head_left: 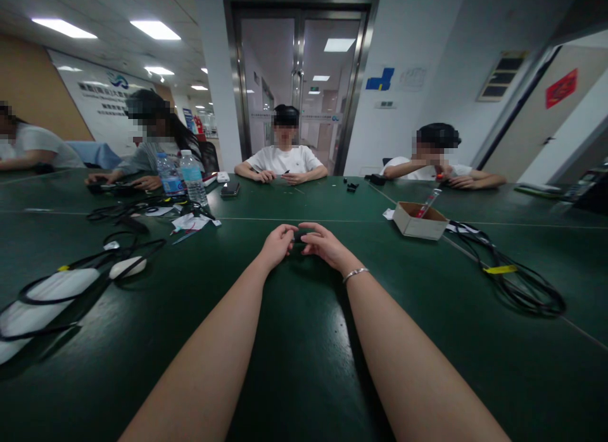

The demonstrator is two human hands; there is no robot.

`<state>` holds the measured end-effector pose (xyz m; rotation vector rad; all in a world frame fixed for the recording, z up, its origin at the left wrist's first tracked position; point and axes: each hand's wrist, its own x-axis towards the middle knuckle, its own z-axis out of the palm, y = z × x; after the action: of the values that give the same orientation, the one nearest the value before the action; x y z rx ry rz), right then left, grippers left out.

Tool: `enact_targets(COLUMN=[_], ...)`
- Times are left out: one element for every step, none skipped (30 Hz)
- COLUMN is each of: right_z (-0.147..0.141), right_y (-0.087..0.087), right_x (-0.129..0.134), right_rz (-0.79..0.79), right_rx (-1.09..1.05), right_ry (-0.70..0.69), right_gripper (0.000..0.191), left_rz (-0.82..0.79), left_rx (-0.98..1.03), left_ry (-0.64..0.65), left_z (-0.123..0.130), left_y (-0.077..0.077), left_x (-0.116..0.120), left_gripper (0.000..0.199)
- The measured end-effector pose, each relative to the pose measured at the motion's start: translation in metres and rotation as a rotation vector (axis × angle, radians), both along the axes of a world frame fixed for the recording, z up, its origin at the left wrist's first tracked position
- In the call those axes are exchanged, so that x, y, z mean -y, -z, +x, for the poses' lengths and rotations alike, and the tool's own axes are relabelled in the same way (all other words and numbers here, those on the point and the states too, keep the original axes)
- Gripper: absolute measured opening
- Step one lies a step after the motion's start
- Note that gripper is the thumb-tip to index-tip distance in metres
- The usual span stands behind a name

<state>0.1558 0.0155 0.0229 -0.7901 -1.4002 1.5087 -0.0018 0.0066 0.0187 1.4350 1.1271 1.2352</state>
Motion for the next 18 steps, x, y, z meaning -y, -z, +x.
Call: enact_targets(right_z=[-0.0012,-0.0023,-0.0033,-0.0038,-0.0039,-0.0036,-0.0029,-0.0021,-0.0015,-0.0011,-0.0010,-0.0012,-0.0014,-0.0017,-0.0018,-0.0017,-0.0015,-0.0014], right_y=[-0.0007,-0.0011,-0.0013,-0.0012,-0.0010,-0.0007,-0.0004,-0.0002,0.0000,0.0001,0.0001,0.0002,0.0002,0.0003,0.0005,0.0008,0.0011,0.0016], right_x=[-0.0003,-0.0006,-0.0008,-0.0009,-0.0008,-0.0005,-0.0001,0.0004,0.0007,0.0009,0.0009,0.0007,0.0005,0.0003,0.0000,-0.0002,-0.0005,-0.0009], right_rz=[0.009,0.017,0.023,0.026,0.025,0.018,0.006,-0.006,-0.018,-0.024,-0.023,-0.012,0.010,0.036,0.057,0.066,0.062,0.050], right_rx=[0.046,0.097,0.143,0.166,0.159,0.124,0.076,0.030,0.001,0.001,0.031,0.072,0.109,0.131,0.132,0.119,0.099,0.088], right_ry=[0.006,0.024,0.050,0.073,0.084,0.083,0.075,0.060,0.047,0.033,0.022,0.017,0.015,0.017,0.021,0.024,0.031,0.035], right_gripper=[0.024,0.018,0.018,0.019,0.015,0.018,0.033,0.048,0.057,0.057,0.047,0.035,0.028,0.028,0.035,0.049,0.064,0.073], left_rz=[0.002,0.007,0.013,0.017,0.020,0.021,0.020,0.018,0.018,0.019,0.021,0.022,0.021,0.019,0.017,0.016,0.016,0.017], left_rx=[0.000,-0.004,-0.009,-0.014,-0.020,-0.023,-0.024,-0.024,-0.025,-0.028,-0.031,-0.035,-0.039,-0.043,-0.044,-0.042,-0.038,-0.034], left_ry=[0.003,0.008,0.013,0.015,0.017,0.019,0.020,0.021,0.020,0.019,0.015,0.011,0.007,0.003,-0.002,-0.007,-0.010,-0.013], left_z=[0.0000,-0.0001,-0.0002,-0.0003,-0.0005,-0.0007,-0.0009,-0.0010,-0.0010,-0.0010,-0.0009,-0.0007,-0.0005,-0.0003,-0.0001,0.0001,0.0002,0.0004], left_y=[0.0003,0.0007,0.0014,0.0023,0.0033,0.0042,0.0051,0.0057,0.0060,0.0060,0.0057,0.0051,0.0045,0.0038,0.0033,0.0030,0.0029,0.0029], left_x=[0.0000,-0.0003,-0.0009,-0.0017,-0.0026,-0.0035,-0.0043,-0.0049,-0.0052,-0.0051,-0.0048,-0.0042,-0.0035,-0.0028,-0.0022,-0.0019,-0.0017,-0.0016], left_gripper=[0.019,0.018,0.018,0.017,0.016,0.016,0.016,0.016,0.016,0.017,0.018,0.018,0.018,0.017,0.017,0.016,0.016,0.015])
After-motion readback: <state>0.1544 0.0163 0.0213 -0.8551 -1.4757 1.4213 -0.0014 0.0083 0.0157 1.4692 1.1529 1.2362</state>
